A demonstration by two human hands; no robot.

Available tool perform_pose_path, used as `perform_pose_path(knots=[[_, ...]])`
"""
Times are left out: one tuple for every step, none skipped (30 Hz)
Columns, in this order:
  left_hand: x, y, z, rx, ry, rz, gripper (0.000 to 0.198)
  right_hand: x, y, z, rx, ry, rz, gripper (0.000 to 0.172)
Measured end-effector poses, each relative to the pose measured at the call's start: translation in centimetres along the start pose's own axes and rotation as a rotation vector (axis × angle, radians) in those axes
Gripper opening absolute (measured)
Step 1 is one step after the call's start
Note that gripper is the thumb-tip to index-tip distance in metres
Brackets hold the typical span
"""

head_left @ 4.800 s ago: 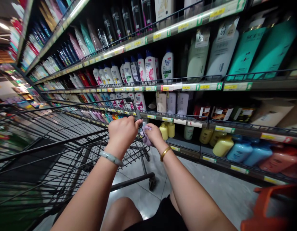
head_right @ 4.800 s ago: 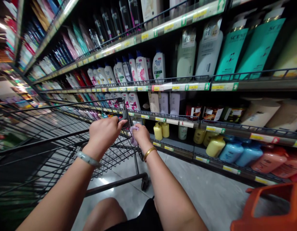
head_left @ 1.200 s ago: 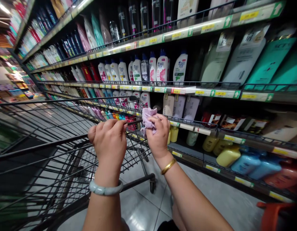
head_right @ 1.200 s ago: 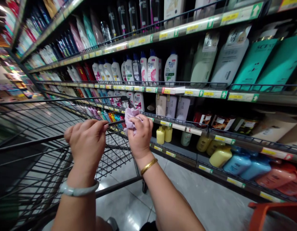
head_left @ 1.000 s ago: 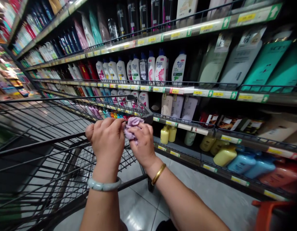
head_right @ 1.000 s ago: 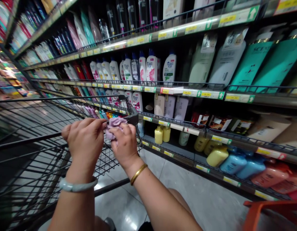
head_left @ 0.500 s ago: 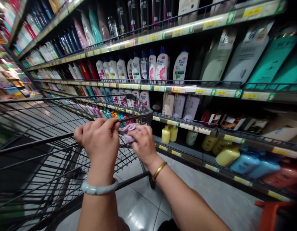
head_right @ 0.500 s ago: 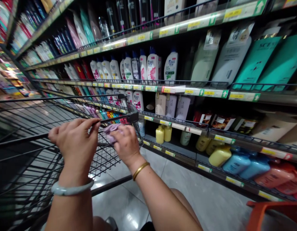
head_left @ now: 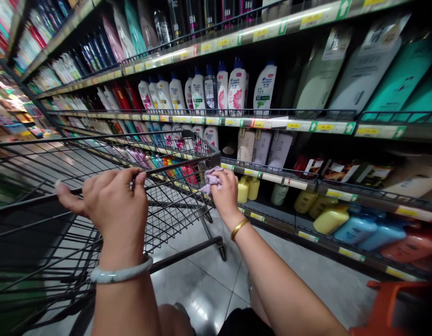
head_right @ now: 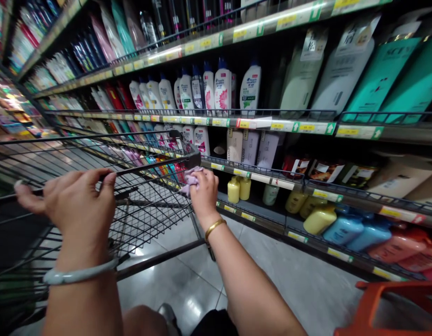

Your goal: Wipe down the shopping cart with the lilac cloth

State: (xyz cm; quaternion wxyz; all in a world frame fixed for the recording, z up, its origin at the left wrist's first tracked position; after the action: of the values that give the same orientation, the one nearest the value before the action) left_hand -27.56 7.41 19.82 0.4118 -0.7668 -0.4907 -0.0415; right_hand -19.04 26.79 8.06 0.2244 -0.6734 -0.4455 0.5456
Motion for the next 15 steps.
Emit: perform_pose_path(knots=[[0.0, 0.0, -0.1, 0.017, 0.014, -0.012, 0.053, 0.4, -0.2, 0.0, 0.017, 0.006, 0.039, 0.034], [0.1, 0.1, -0.2, 0.05, 0.038, -0.04, 0.05, 0.5, -0.2, 0.2, 0.03, 0.01, 0.057, 0.034], [0.2, 0.2, -0.2, 0.08, 0.062, -0.066, 0.047, 0.3, 0.0, 0.5, 0.04, 0.011, 0.056, 0.034], [0.3, 0.3, -0.2, 0.09, 0.08, -0.07, 0.045, -0.2, 0.2, 0.9, 0.053, 0.01, 0.041, 0.034], [0.4, 0.4, -0.1, 0.096, 0.089, -0.061, 0.043, -0.8, 0.5, 1.3, 0.066, 0.005, 0.015, 0.034], [0.5, 0.5, -0.1, 0.109, 0.091, -0.052, 0.041, -1.3, 0.7, 1.6, 0.075, -0.005, -0.021, 0.034], [0.5, 0.5, 0.1, 0.124, 0.088, -0.044, 0.039, -1.8, 0.9, 1.8, 0.075, -0.016, -0.063, 0.033], [0.5, 0.5, 0.2, 0.133, 0.078, -0.034, 0.038, -2.1, 1.0, 1.9, 0.067, -0.026, -0.106, 0.032], [0.5, 0.5, 0.4, 0.149, 0.068, -0.031, 0.037, -2.2, 0.9, 1.9, 0.054, -0.031, -0.139, 0.031], [0.5, 0.5, 0.5, 0.165, 0.056, -0.031, 0.037, -1.9, 0.8, 1.8, 0.046, -0.028, -0.153, 0.03], [0.5, 0.5, 0.6, 0.178, 0.041, -0.033, 0.037, -1.5, 0.6, 1.6, 0.043, -0.023, -0.148, 0.03], [0.5, 0.5, 0.7, 0.191, 0.027, -0.036, 0.036, -0.9, 0.4, 1.4, 0.046, -0.017, -0.129, 0.03], [0.5, 0.5, 0.8, 0.197, 0.013, -0.036, 0.037, -0.2, 0.2, 1.3, 0.055, -0.011, -0.101, 0.03], [0.6, 0.5, 0.8, 0.196, 0.002, -0.033, 0.037, 0.5, 0.1, 1.1, 0.067, -0.004, -0.074, 0.03], [0.7, 0.6, 0.8, 0.185, -0.005, -0.024, 0.037, 1.0, -0.1, 1.1, 0.078, 0.002, -0.055, 0.03]])
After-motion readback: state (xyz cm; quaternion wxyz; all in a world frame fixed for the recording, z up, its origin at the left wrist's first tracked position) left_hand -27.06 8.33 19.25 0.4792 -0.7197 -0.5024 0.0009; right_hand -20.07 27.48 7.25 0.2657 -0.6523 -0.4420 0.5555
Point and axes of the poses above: each hand's wrist, its own y-axis away from the middle knuckle, its own z-axis out of the palm, x = y × z, the point moved 1 cm from there along -y, towards the middle knuckle, and after that the axes turned 14 degrees about -z, right-handed, at the moved point
